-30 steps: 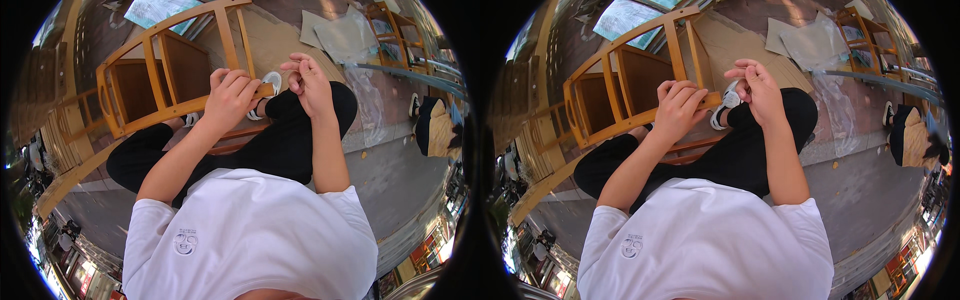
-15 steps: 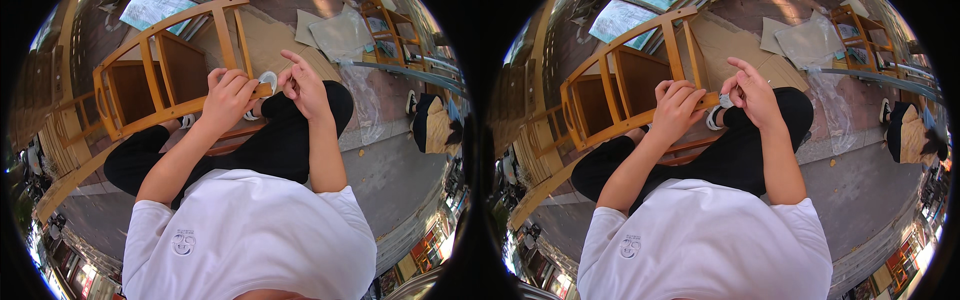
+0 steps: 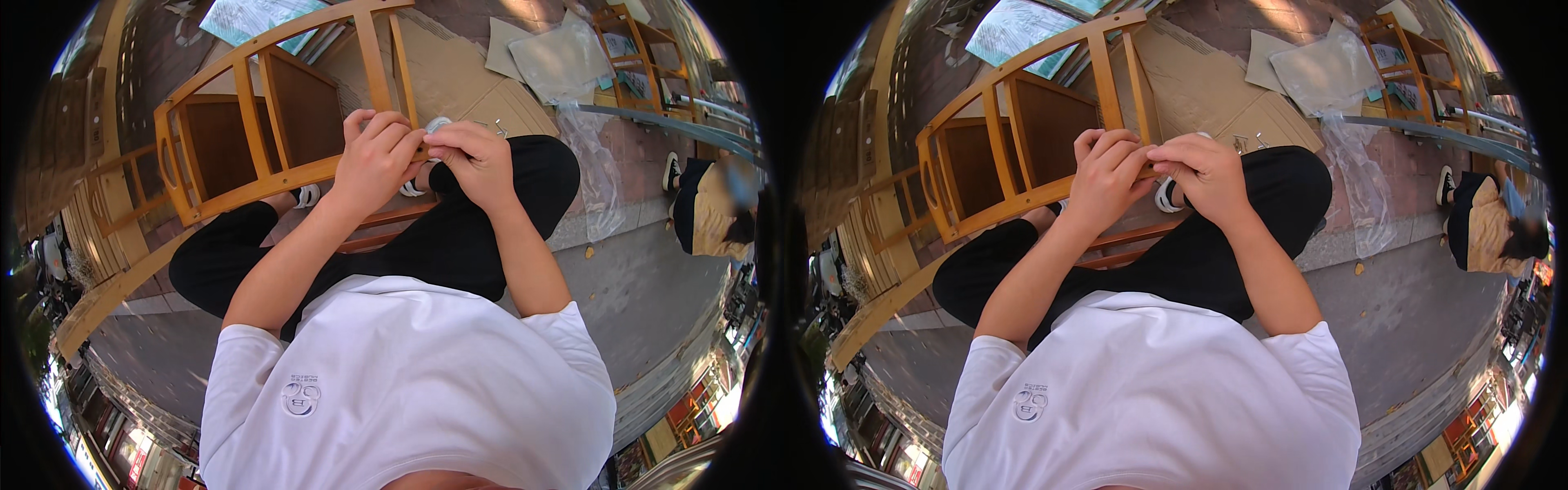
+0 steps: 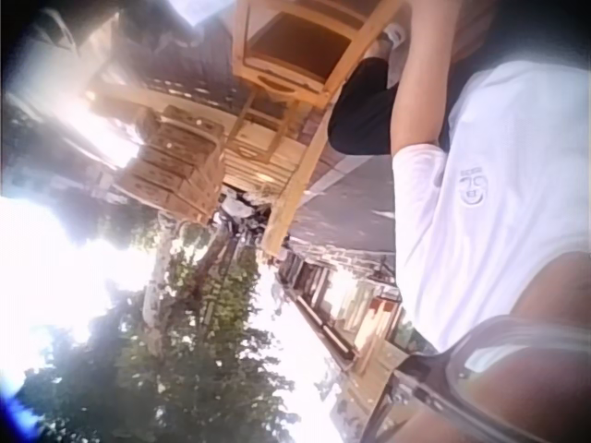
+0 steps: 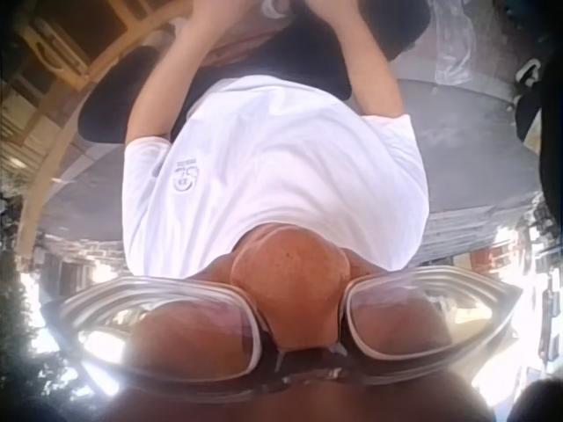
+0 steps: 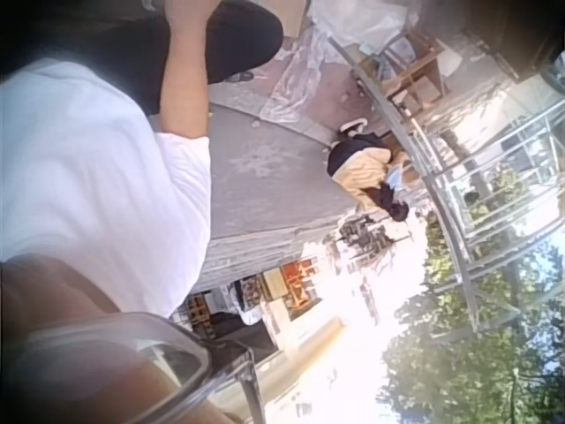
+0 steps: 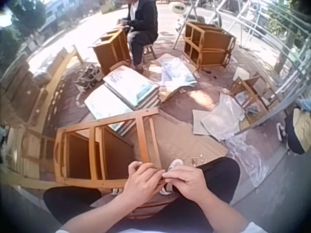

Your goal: The person assembles a wooden chair outdoors. They align the frame and seat, insert screws, and use a cordless drill to fasten the parts together. The chair is then placed upright on the ground.

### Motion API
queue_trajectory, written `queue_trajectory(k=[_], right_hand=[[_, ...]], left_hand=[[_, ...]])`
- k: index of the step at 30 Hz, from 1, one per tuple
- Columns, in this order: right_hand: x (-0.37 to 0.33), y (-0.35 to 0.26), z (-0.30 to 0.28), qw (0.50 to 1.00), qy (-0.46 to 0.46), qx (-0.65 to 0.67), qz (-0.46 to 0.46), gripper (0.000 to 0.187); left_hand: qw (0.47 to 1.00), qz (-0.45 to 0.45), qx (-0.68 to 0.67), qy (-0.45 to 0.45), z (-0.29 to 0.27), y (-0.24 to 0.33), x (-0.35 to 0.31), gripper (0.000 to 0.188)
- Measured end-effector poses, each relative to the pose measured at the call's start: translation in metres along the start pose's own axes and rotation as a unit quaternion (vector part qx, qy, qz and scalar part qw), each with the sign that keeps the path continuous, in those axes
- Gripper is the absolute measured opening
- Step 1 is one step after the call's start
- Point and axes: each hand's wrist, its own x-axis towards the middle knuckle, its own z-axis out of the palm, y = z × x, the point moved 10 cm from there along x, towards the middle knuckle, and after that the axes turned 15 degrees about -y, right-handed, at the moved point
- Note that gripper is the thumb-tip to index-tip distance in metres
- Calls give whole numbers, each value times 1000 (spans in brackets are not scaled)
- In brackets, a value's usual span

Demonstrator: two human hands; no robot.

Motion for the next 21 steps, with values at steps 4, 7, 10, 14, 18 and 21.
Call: queue_trajectory(k=[4,7,10,14,18,21], right_hand=[[-1,8,1,997,10,12,72,16],[-3,15,7,998,9,31,56,16],[-3,6,7,1000,28,2,-1,15],[-4,-7,16,993,16,-91,-69,16],[0,-36,28,955,-25,-271,-117,19],[1,-57,34,918,-71,-374,-116,18]], left_hand=[[1000,2,8,11,-1,-1,0,37],[1000,-1,-12,3,-3,0,0,38],[1000,-4,-18,8,-2,-2,-1,37],[999,-12,-34,1,-2,-3,-4,45],[998,-22,-54,-12,-2,-6,-6,53],[998,-24,-60,-12,-1,-6,-7,55]])
